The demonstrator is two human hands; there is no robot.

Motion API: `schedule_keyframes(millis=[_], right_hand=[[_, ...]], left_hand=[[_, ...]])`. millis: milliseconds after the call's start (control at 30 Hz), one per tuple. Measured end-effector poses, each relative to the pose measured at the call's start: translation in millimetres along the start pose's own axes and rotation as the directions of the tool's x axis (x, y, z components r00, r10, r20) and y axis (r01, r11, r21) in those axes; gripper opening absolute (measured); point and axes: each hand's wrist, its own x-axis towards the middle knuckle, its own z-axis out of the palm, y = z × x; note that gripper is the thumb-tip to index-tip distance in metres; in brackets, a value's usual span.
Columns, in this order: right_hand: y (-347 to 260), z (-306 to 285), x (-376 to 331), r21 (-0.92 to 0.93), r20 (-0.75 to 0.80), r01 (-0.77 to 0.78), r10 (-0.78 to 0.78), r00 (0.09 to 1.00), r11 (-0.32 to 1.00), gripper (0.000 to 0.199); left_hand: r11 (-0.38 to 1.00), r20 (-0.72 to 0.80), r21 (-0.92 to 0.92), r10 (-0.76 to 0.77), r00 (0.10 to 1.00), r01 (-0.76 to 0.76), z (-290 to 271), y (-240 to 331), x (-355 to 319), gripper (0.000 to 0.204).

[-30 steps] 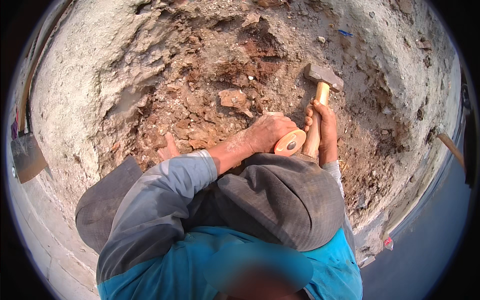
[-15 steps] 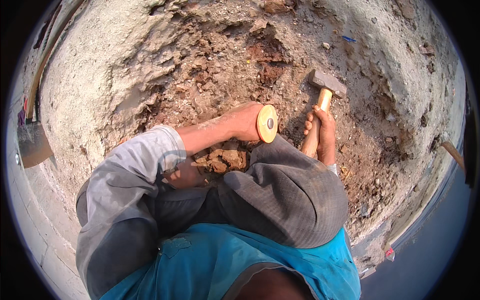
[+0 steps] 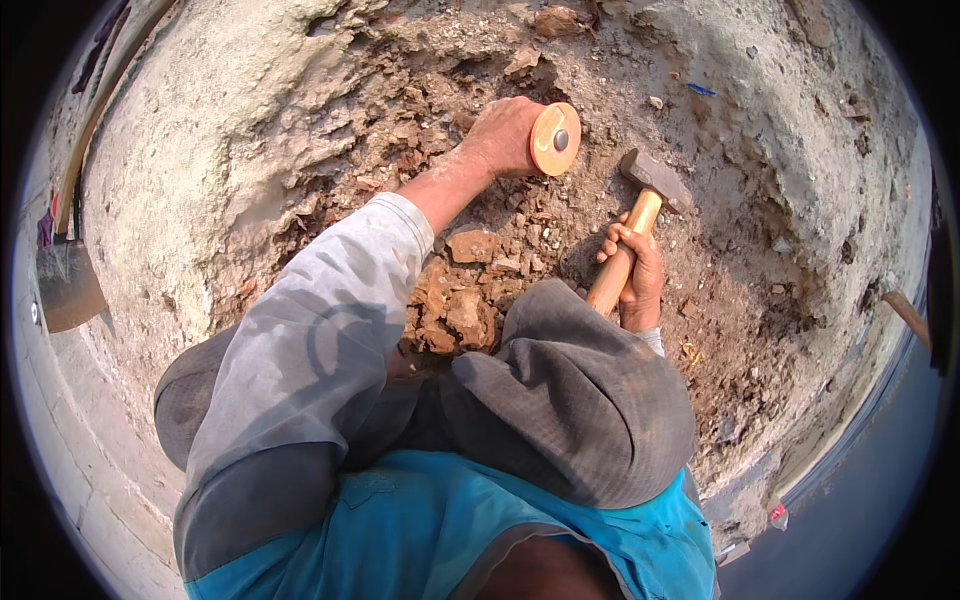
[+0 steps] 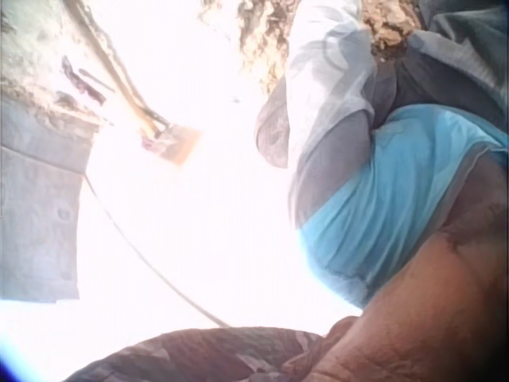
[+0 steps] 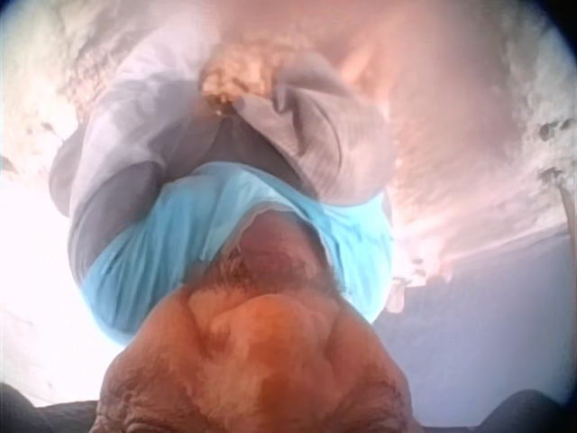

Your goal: The person uses a hammer and a chisel to break and remove pieces of hard earth and stones from a hole in the ground.

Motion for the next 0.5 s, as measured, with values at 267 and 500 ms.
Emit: schedule_keyframes(millis=[267, 500], right_hand=[[14, 28, 8, 0.078, -0.294, 0.041, -0.016, 0.956, 0.996, 0.023], [-11, 19, -11, 0.029, -0.092, 0.025, -0.022, 0.996, 0.999, 0.023]], left_hand=[[0.956, 0.177, -0.249, 0.204, 0.963, -0.156, 18, 79, -16, 0.034], [0.972, -0.215, -0.109, 0.179, 0.96, -0.206, 47, 15, 54, 0.033]])
